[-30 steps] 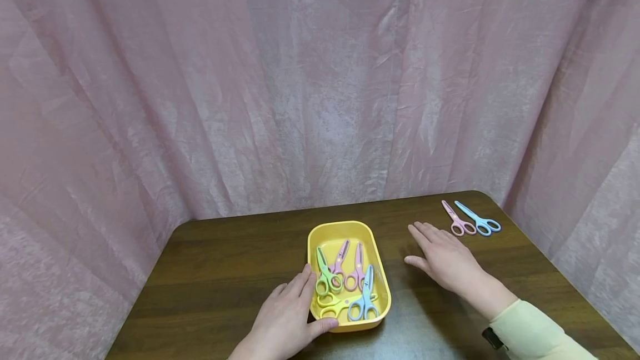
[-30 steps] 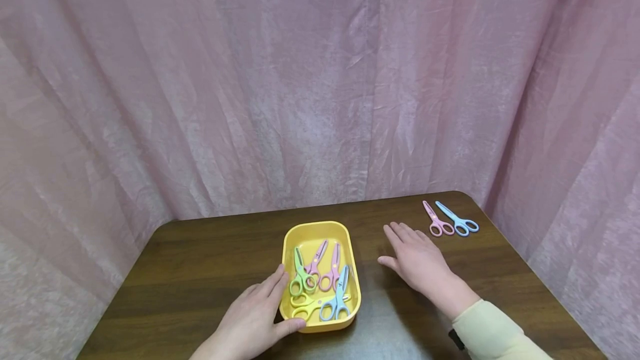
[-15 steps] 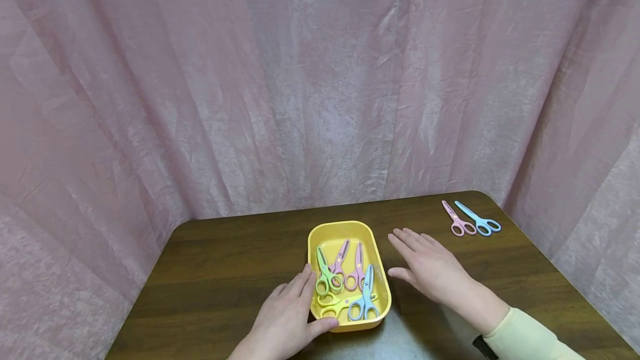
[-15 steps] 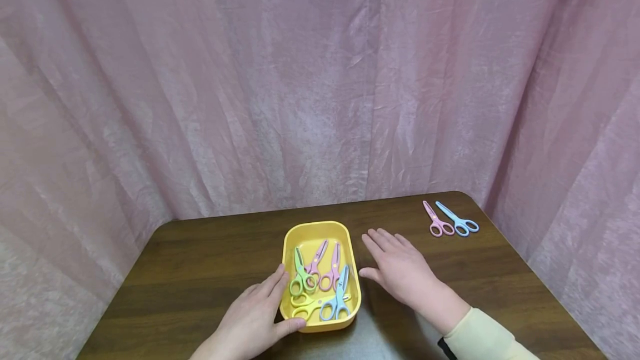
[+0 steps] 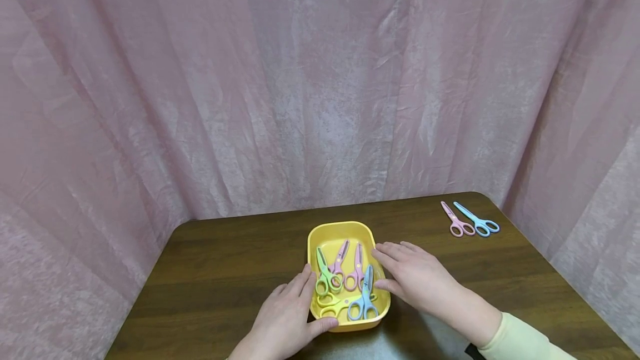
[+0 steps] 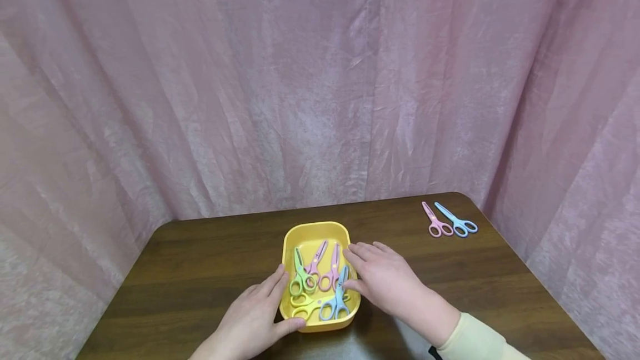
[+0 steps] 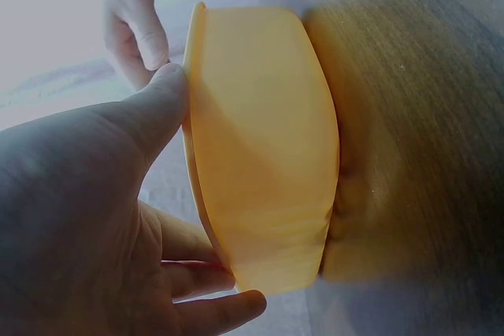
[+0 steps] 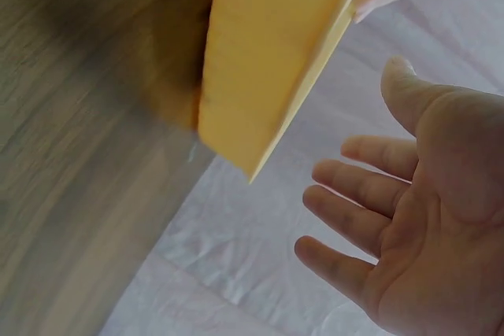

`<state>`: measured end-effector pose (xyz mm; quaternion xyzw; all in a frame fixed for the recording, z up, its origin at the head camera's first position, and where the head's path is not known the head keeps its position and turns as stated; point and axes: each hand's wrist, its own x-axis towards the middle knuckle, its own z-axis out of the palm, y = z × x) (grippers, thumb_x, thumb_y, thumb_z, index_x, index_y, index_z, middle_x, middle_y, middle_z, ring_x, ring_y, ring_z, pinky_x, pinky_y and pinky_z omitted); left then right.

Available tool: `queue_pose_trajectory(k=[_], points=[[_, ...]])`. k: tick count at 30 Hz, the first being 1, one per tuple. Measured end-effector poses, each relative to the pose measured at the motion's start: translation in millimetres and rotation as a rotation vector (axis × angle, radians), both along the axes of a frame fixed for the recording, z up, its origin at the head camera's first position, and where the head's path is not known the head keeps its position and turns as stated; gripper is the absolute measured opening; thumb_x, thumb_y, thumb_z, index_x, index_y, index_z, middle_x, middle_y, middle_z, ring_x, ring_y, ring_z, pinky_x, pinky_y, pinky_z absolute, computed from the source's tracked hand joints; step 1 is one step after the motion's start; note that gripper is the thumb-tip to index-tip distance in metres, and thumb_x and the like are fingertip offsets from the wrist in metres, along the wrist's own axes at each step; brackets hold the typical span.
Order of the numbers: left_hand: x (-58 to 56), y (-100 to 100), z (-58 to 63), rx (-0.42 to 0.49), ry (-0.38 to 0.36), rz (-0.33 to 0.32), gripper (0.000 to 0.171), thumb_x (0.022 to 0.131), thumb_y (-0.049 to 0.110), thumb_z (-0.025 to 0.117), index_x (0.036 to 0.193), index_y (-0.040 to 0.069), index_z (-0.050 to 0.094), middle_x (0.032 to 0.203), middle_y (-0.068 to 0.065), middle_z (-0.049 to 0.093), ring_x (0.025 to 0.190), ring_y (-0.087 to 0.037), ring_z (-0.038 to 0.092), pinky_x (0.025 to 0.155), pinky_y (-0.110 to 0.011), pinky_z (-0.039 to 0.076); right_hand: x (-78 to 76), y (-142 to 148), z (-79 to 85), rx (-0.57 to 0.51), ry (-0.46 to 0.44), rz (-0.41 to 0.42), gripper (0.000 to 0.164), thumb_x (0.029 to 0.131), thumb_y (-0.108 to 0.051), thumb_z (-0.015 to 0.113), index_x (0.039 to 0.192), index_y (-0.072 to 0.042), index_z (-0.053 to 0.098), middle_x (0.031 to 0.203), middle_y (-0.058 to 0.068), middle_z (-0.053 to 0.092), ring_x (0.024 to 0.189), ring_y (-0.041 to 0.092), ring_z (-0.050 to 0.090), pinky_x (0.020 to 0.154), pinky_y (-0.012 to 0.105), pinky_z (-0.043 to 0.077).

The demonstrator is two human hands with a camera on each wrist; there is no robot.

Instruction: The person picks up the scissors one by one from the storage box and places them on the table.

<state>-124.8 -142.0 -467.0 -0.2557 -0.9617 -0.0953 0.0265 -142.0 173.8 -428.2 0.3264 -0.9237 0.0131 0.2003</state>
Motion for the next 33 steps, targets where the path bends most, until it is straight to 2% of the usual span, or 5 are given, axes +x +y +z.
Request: queue_pose_trajectory(k=[11, 18, 27, 33], points=[[-0.1, -1, -0.6, 0.008, 0.029, -0.002, 0.103, 0.097, 0.077, 0.067, 0.162, -0.002, 0.052, 0.17, -0.02, 0.046, 0.145, -0.034, 0.059, 0.114, -0.055, 0.051, -0.2, -17, 0.6, 0.028, 0.031, 0.118, 0.047, 0.092, -0.037, 0.091, 0.127, -0.007, 0.08, 0.124, 0.005, 0.079, 0.117, 0.025, 0.074, 0.106, 0.047, 0.058], [1.2, -1, -1.9, 0.019, 0.053, -0.017, 0.104, 0.098, 0.078, 0.065, 0.162, -0.002, 0.052, 0.17, -0.02, 0.046, 0.143, -0.034, 0.06, 0.113, -0.054, 0.052, -2.4, -25, -3.7, 0.065, 0.001, 0.152, 0.043, 0.088, -0.031, 0.094, 0.123, -0.011, 0.082, 0.122, 0.003, 0.078, 0.117, 0.023, 0.073, 0.107, 0.046, 0.058], [1.6, -1, -1.4, 0.012, 0.067, -0.028, 0.106, 0.097, 0.08, 0.063, 0.162, -0.003, 0.051, 0.17, -0.021, 0.045, 0.144, -0.034, 0.059, 0.111, -0.054, 0.053, -6.9, -37, -8.1, 0.109, -0.009, 0.196, 0.046, 0.08, -0.036, 0.1, 0.117, -0.014, 0.082, 0.117, 0.001, 0.079, 0.114, 0.02, 0.073, 0.103, 0.043, 0.058], [0.7, -1, -2.5, 0.007, 0.055, -0.028, 0.107, 0.097, 0.08, 0.064, 0.162, -0.004, 0.05, 0.17, -0.021, 0.045, 0.145, -0.034, 0.058, 0.111, -0.055, 0.053, -8.7, -43, -12.1, 0.123, -0.054, 0.195, 0.042, 0.074, -0.035, 0.103, 0.108, -0.019, 0.083, 0.103, -0.008, 0.076, 0.103, 0.015, 0.072, 0.098, 0.041, 0.059]])
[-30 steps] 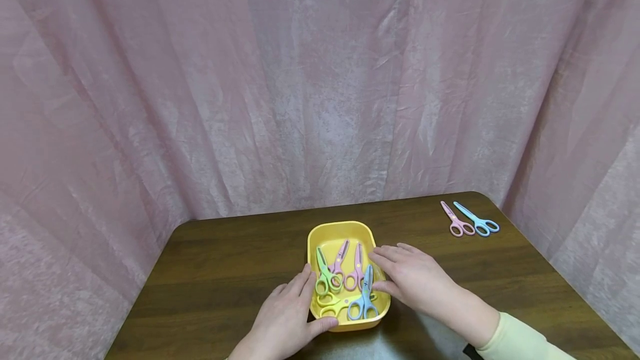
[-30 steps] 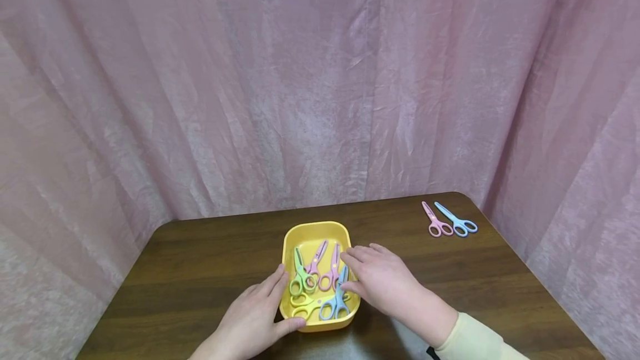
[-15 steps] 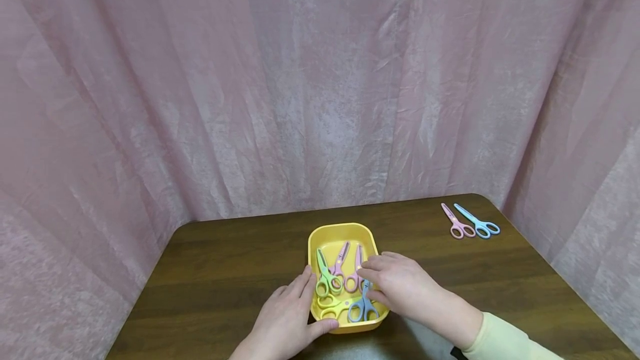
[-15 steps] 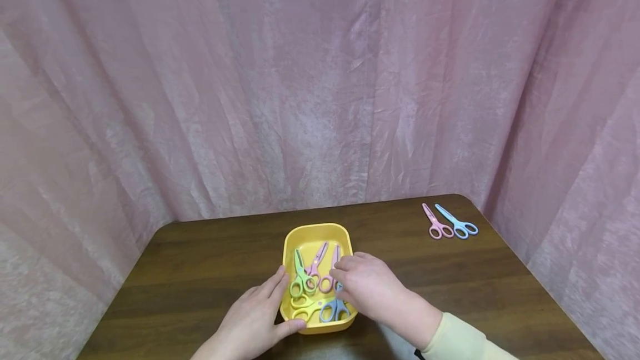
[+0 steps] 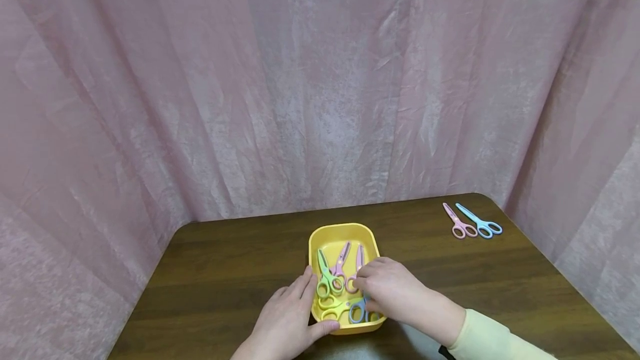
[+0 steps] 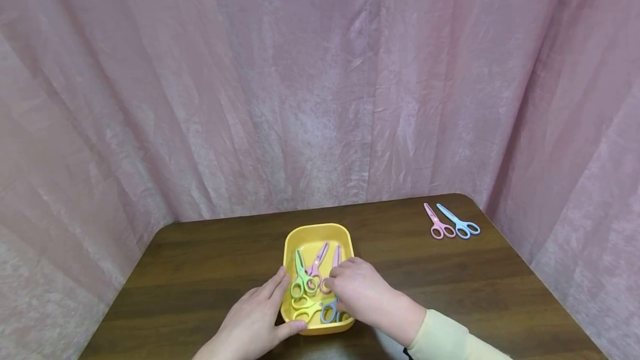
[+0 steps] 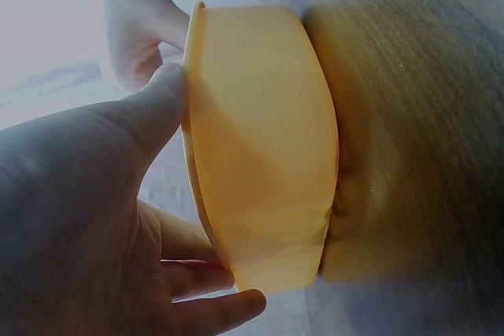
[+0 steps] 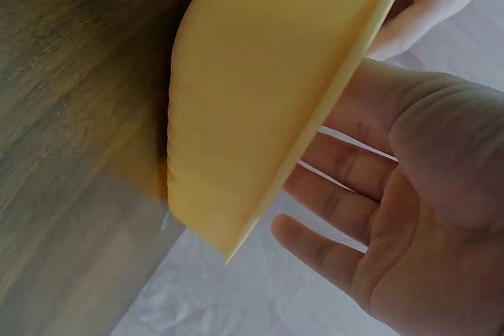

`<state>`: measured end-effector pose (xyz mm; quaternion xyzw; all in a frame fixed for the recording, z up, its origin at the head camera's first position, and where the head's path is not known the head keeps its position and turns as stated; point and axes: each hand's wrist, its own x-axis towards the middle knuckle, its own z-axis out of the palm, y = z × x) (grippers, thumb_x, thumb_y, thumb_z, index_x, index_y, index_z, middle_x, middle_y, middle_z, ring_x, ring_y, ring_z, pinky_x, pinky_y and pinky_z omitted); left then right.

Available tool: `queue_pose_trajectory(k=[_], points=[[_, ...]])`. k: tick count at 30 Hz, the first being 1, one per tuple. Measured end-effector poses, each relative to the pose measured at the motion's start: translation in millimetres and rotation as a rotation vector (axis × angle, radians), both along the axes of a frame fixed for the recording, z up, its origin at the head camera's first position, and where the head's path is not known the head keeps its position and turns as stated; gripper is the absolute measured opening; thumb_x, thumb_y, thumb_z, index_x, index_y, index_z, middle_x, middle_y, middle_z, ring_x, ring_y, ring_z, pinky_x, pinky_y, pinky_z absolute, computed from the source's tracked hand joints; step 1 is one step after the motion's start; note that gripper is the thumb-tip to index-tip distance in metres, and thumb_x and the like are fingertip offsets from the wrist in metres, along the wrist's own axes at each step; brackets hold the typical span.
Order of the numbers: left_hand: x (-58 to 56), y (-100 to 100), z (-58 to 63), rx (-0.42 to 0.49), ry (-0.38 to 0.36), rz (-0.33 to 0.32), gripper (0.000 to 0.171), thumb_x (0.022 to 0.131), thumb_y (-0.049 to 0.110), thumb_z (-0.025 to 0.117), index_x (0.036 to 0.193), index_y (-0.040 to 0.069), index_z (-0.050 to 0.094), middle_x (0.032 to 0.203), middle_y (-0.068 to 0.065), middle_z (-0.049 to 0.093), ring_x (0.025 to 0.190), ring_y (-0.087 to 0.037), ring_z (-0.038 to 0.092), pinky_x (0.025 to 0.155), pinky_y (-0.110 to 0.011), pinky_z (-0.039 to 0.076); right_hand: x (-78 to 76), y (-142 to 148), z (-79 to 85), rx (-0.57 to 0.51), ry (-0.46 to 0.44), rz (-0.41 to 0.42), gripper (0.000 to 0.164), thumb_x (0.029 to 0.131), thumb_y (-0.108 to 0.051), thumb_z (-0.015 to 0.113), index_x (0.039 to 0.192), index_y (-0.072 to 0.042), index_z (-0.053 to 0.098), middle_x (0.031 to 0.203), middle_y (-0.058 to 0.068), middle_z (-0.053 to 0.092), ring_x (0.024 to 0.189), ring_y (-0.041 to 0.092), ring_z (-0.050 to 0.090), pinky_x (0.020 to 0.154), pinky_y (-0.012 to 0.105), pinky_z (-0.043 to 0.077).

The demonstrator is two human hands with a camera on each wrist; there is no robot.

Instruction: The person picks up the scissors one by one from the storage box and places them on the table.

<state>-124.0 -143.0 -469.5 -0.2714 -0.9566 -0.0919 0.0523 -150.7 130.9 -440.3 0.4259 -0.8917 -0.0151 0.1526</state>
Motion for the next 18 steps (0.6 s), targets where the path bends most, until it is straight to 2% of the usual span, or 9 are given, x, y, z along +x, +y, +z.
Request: queue_pose_trajectory(k=[7, 12, 18], points=[[0.5, 1, -1.2, -0.005, -0.027, 0.003, 0.106, 0.097, 0.079, 0.065, 0.163, -0.003, 0.049, 0.171, -0.02, 0.045, 0.147, -0.031, 0.056, 0.111, -0.054, 0.053, -3.9, -7, -6.8, 0.092, 0.012, -0.027, 0.039, 0.066, -0.042, 0.103, 0.092, -0.023, 0.079, 0.078, -0.013, 0.058, 0.075, 0.011, 0.058, 0.084, 0.034, 0.053], [0.6, 0, -0.9, 0.003, -0.002, -0.007, 0.108, 0.097, 0.081, 0.064, 0.163, -0.004, 0.049, 0.169, -0.021, 0.046, 0.145, -0.032, 0.058, 0.108, -0.055, 0.055, -6.1, -11, -10.1, 0.151, -0.008, -0.045, 0.044, 0.064, -0.048, 0.103, 0.092, -0.024, 0.078, 0.077, -0.012, 0.058, 0.072, 0.01, 0.055, 0.081, 0.034, 0.052], [-0.4, 0, 1.1, 0.003, 0.003, -0.001, 0.108, 0.097, 0.081, 0.064, 0.163, -0.003, 0.048, 0.171, -0.02, 0.045, 0.145, -0.032, 0.058, 0.108, -0.055, 0.054, -8.4, -13, -12.4, 0.156, 0.013, -0.059, 0.044, 0.06, -0.045, 0.103, 0.088, -0.025, 0.076, 0.075, -0.01, 0.057, 0.069, 0.011, 0.055, 0.074, 0.032, 0.049]])
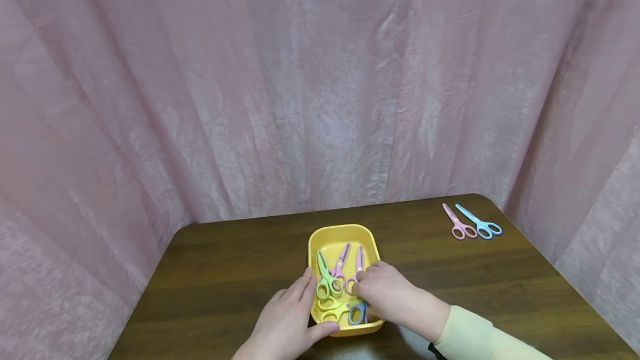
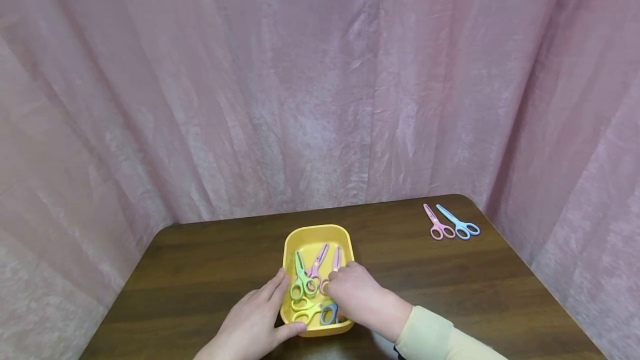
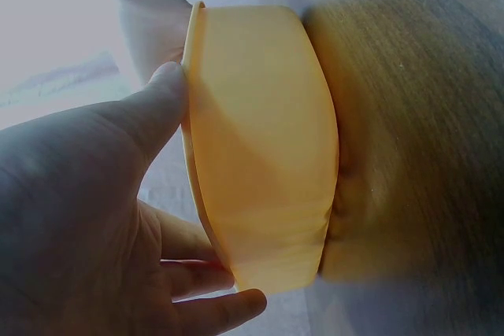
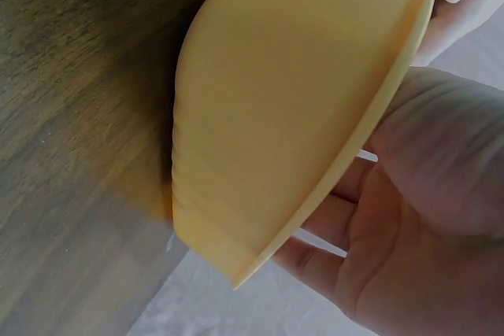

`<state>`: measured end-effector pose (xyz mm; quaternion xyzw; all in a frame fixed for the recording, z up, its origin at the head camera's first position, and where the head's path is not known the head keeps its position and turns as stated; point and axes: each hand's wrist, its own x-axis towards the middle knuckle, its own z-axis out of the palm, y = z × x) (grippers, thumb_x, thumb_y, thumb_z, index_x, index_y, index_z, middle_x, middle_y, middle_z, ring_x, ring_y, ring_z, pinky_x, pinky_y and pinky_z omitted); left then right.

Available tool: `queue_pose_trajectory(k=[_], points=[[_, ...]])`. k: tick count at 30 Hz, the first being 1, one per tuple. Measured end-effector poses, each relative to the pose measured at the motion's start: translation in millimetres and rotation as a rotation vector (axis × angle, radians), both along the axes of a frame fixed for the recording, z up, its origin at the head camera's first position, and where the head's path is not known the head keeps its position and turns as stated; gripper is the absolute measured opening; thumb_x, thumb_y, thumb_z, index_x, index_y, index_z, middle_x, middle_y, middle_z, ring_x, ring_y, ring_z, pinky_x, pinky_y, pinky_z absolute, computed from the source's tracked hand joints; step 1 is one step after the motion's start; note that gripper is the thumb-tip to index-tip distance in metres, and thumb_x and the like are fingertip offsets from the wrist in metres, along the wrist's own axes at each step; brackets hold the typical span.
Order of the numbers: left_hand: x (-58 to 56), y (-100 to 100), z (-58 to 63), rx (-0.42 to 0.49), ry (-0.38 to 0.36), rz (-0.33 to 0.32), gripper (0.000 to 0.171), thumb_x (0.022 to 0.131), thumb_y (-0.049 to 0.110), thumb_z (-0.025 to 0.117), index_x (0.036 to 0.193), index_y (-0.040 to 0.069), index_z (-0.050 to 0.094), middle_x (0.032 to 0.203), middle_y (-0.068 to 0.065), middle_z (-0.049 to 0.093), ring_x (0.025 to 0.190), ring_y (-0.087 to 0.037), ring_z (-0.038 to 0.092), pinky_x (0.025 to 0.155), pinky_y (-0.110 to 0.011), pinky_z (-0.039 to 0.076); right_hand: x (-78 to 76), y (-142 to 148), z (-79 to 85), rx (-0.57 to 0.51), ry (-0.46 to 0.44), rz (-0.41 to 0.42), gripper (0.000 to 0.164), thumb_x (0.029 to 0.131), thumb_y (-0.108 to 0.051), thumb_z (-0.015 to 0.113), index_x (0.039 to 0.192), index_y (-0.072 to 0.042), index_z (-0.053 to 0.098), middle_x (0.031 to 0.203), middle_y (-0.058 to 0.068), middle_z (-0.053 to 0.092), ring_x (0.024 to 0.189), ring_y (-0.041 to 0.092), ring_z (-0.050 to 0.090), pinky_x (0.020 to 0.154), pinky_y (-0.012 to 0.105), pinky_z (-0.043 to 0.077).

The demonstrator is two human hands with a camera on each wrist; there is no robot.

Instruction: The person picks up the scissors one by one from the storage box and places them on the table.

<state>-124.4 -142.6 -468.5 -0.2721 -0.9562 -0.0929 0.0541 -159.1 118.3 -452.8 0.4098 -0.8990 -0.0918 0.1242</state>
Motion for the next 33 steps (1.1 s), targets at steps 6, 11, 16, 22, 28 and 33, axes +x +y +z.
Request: queue_pose_trajectory(k=[6, 11, 16, 22, 28, 33], points=[[-0.6, 0, 0.5, 0.005, -0.001, 0.001, 0.108, 0.097, 0.081, 0.063, 0.163, -0.003, 0.05, 0.171, -0.021, 0.044, 0.145, -0.034, 0.059, 0.11, -0.054, 0.054, 0.1, -3, 1.9, 0.017, -0.002, -0.015, 0.039, 0.063, -0.042, 0.104, 0.087, -0.026, 0.077, 0.075, -0.009, 0.058, 0.068, 0.012, 0.056, 0.069, 0.032, 0.047], [-0.7, -1, 1.5, 0.01, -0.005, 0.004, 0.107, 0.096, 0.082, 0.063, 0.162, -0.002, 0.051, 0.171, -0.02, 0.044, 0.146, -0.034, 0.058, 0.11, -0.054, 0.053, -1.1, -5, 0.1, 0.029, -0.008, -0.019, 0.033, 0.067, -0.035, 0.102, 0.08, -0.027, 0.073, 0.071, -0.01, 0.058, 0.064, 0.011, 0.055, 0.065, 0.031, 0.045], [-0.3, -1, 0.7, 0.009, -0.009, 0.001, 0.109, 0.096, 0.083, 0.061, 0.162, -0.002, 0.051, 0.17, -0.02, 0.045, 0.147, -0.033, 0.056, 0.11, -0.055, 0.054, -1.1, -5, -5.8, -0.006, -0.003, -0.004, 0.034, 0.071, -0.03, 0.1, 0.074, -0.027, 0.066, 0.065, -0.011, 0.059, 0.058, 0.009, 0.052, 0.06, 0.03, 0.044], [-0.3, -2, -0.3, 0.008, 0.014, -0.002, 0.109, 0.095, 0.085, 0.06, 0.161, -0.002, 0.053, 0.169, -0.02, 0.047, 0.146, -0.033, 0.057, 0.11, -0.054, 0.054, -1.5, -9, -8.7, -0.006, -0.005, -0.019, 0.035, 0.076, -0.032, 0.099, 0.077, -0.025, 0.065, 0.064, -0.01, 0.06, 0.058, 0.011, 0.056, 0.057, 0.031, 0.045], [0.8, -2, -1.4, 0.015, 0.024, -0.002, 0.107, 0.096, 0.083, 0.062, 0.16, -0.002, 0.054, 0.169, -0.02, 0.048, 0.147, -0.031, 0.057, 0.111, -0.052, 0.054, -0.8, -14, -9.6, -0.001, 0.008, -0.016, 0.027, 0.079, -0.026, 0.095, 0.078, -0.026, 0.068, 0.063, -0.009, 0.06, 0.056, 0.009, 0.054, 0.054, 0.03, 0.044], [0.6, -2, -1.5, 0.011, 0.03, -0.001, 0.108, 0.096, 0.085, 0.06, 0.16, -0.002, 0.054, 0.168, -0.019, 0.048, 0.147, -0.031, 0.057, 0.111, -0.052, 0.054, 0.3, -17, -9.8, -0.008, 0.027, 0.013, 0.017, 0.081, -0.019, 0.089, 0.081, -0.028, 0.075, 0.067, -0.009, 0.065, 0.058, 0.007, 0.054, 0.056, 0.03, 0.048]])
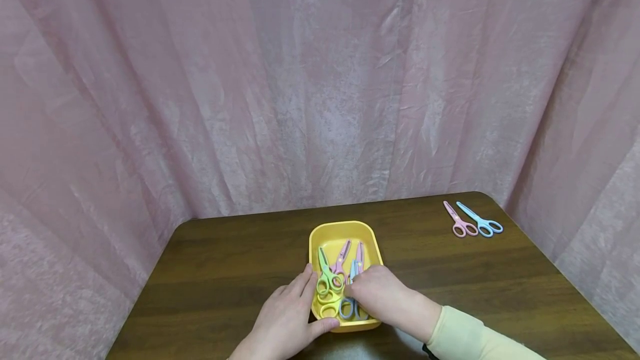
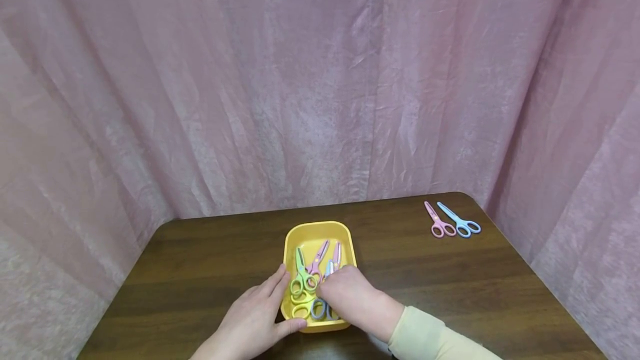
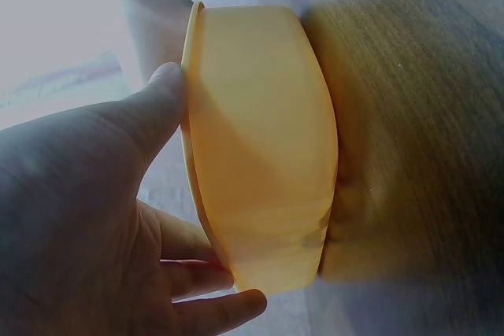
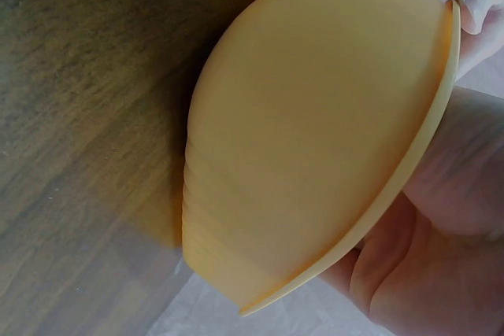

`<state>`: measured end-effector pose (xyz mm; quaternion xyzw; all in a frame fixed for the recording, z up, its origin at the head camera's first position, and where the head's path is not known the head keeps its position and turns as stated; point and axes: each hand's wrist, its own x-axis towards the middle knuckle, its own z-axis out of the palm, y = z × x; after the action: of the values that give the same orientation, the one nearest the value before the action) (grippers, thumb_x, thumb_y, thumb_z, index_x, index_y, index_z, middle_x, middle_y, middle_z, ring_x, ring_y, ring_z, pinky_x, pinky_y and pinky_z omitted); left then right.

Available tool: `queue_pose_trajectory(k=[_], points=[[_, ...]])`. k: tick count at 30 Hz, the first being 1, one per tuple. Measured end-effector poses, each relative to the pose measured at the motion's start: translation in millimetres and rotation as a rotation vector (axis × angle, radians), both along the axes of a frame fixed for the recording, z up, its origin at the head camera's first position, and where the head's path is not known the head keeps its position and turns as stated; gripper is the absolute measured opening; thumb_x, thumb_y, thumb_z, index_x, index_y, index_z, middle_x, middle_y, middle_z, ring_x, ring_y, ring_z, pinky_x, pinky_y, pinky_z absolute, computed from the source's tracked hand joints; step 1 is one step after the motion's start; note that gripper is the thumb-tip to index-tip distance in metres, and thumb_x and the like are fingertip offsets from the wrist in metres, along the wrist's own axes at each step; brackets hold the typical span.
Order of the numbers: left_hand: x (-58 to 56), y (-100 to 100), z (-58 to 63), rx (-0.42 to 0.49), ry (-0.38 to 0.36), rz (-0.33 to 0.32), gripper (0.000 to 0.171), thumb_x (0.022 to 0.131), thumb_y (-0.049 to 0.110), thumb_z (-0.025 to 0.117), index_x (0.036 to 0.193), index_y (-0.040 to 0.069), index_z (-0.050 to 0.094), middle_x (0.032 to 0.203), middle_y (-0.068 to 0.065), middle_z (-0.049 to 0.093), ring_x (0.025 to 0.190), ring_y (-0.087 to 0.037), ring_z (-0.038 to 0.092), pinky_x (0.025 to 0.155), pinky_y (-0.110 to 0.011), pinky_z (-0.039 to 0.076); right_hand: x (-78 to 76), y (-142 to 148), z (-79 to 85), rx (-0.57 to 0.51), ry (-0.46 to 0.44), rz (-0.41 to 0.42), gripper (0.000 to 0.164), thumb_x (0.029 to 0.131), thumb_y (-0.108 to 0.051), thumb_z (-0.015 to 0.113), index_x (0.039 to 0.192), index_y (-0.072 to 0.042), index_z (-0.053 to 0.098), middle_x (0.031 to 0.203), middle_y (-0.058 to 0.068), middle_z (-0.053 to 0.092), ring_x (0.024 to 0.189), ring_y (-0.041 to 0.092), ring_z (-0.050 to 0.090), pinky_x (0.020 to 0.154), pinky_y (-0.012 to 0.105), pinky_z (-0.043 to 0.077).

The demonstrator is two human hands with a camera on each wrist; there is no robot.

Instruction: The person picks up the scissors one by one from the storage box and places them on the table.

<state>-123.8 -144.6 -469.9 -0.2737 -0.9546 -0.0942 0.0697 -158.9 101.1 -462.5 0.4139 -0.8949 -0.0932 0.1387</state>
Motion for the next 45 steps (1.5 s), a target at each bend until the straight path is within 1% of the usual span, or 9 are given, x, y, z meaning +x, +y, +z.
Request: queue_pose_trajectory(k=[3, 9, 15, 20, 24, 28, 34, 40, 45], points=[[-0.5, 0, 0.7, -0.003, -0.003, 0.001, 0.109, 0.095, 0.086, 0.059, 0.16, -0.002, 0.054, 0.168, -0.02, 0.048, 0.146, -0.032, 0.057, 0.11, -0.053, 0.054, 0.5, -1, -0.1, -0.015, 0.006, 0.011, 0.015, 0.081, -0.019, 0.088, 0.084, -0.031, 0.08, 0.072, -0.008, 0.065, 0.061, 0.007, 0.056, 0.056, 0.029, 0.048], [0.1, -1, 1.6, 0.0, -0.033, 0.008, 0.111, 0.095, 0.087, 0.057, 0.161, -0.002, 0.052, 0.17, -0.02, 0.047, 0.147, -0.033, 0.057, 0.11, -0.055, 0.053, -1.4, -1, -1.7, -0.021, -0.009, 0.009, 0.023, 0.08, -0.017, 0.09, 0.091, -0.036, 0.083, 0.073, -0.007, 0.059, 0.061, 0.008, 0.053, 0.055, 0.029, 0.045], [0.9, 0, 1.8, 0.007, -0.049, 0.015, 0.109, 0.096, 0.085, 0.058, 0.162, -0.001, 0.052, 0.17, -0.019, 0.046, 0.148, -0.032, 0.056, 0.111, -0.054, 0.053, -2.6, -1, -3.6, -0.086, -0.025, -0.006, 0.03, 0.079, -0.015, 0.09, 0.099, -0.037, 0.085, 0.074, -0.007, 0.06, 0.06, 0.007, 0.049, 0.055, 0.029, 0.045], [-0.5, 1, 2.7, -0.01, -0.043, 0.017, 0.107, 0.097, 0.083, 0.06, 0.162, -0.001, 0.052, 0.17, -0.02, 0.047, 0.148, -0.032, 0.056, 0.11, -0.054, 0.054, 0.4, -2, -3.4, -0.141, -0.033, -0.012, 0.009, 0.089, -0.033, 0.089, 0.092, -0.033, 0.081, 0.073, -0.008, 0.06, 0.059, 0.007, 0.052, 0.053, 0.03, 0.044], [-0.6, 1, 3.3, -0.013, -0.048, 0.018, 0.105, 0.097, 0.081, 0.062, 0.162, -0.001, 0.052, 0.17, -0.019, 0.047, 0.148, -0.032, 0.056, 0.11, -0.055, 0.054, 1.7, -4, -2.7, -0.138, -0.063, -0.026, 0.025, 0.089, -0.053, 0.086, 0.084, -0.031, 0.077, 0.073, -0.008, 0.062, 0.061, 0.008, 0.057, 0.052, 0.031, 0.044], [0.0, 1, 3.1, -0.005, -0.052, 0.017, 0.104, 0.097, 0.08, 0.063, 0.162, -0.001, 0.051, 0.169, -0.02, 0.047, 0.148, -0.033, 0.056, 0.11, -0.055, 0.054, 1.8, -4, -2.5, -0.13, -0.101, -0.06, 0.032, 0.083, -0.059, 0.088, 0.081, -0.03, 0.077, 0.073, -0.007, 0.062, 0.061, 0.01, 0.057, 0.052, 0.032, 0.045], [-0.6, 1, 3.7, -0.016, -0.047, 0.021, 0.104, 0.098, 0.08, 0.063, 0.163, 0.0, 0.051, 0.17, -0.019, 0.046, 0.149, -0.032, 0.055, 0.111, -0.055, 0.053, 2.2, -3, 0.4, -0.126, -0.147, -0.1, 0.029, 0.076, -0.049, 0.096, 0.083, -0.028, 0.078, 0.074, -0.006, 0.061, 0.061, 0.011, 0.055, 0.053, 0.033, 0.046], [-0.2, 1, 3.9, -0.012, -0.023, 0.013, 0.104, 0.097, 0.081, 0.064, 0.161, -0.001, 0.054, 0.168, -0.02, 0.048, 0.148, -0.032, 0.056, 0.109, -0.055, 0.054, 4.9, -3, 6.1, -0.095, -0.18, -0.137, 0.028, 0.073, -0.036, 0.099, 0.093, -0.025, 0.082, 0.084, -0.001, 0.068, 0.067, 0.016, 0.061, 0.058, 0.035, 0.051], [-0.5, 2, 2.2, -0.012, -0.034, 0.017, 0.102, 0.097, 0.078, 0.067, 0.161, 0.0, 0.054, 0.169, -0.019, 0.048, 0.149, -0.031, 0.055, 0.11, -0.054, 0.054, 7.8, -4, 7.4, -0.099, -0.199, -0.162, 0.033, 0.072, -0.036, 0.101, 0.095, -0.023, 0.081, 0.088, 0.001, 0.069, 0.07, 0.018, 0.062, 0.061, 0.035, 0.053]])
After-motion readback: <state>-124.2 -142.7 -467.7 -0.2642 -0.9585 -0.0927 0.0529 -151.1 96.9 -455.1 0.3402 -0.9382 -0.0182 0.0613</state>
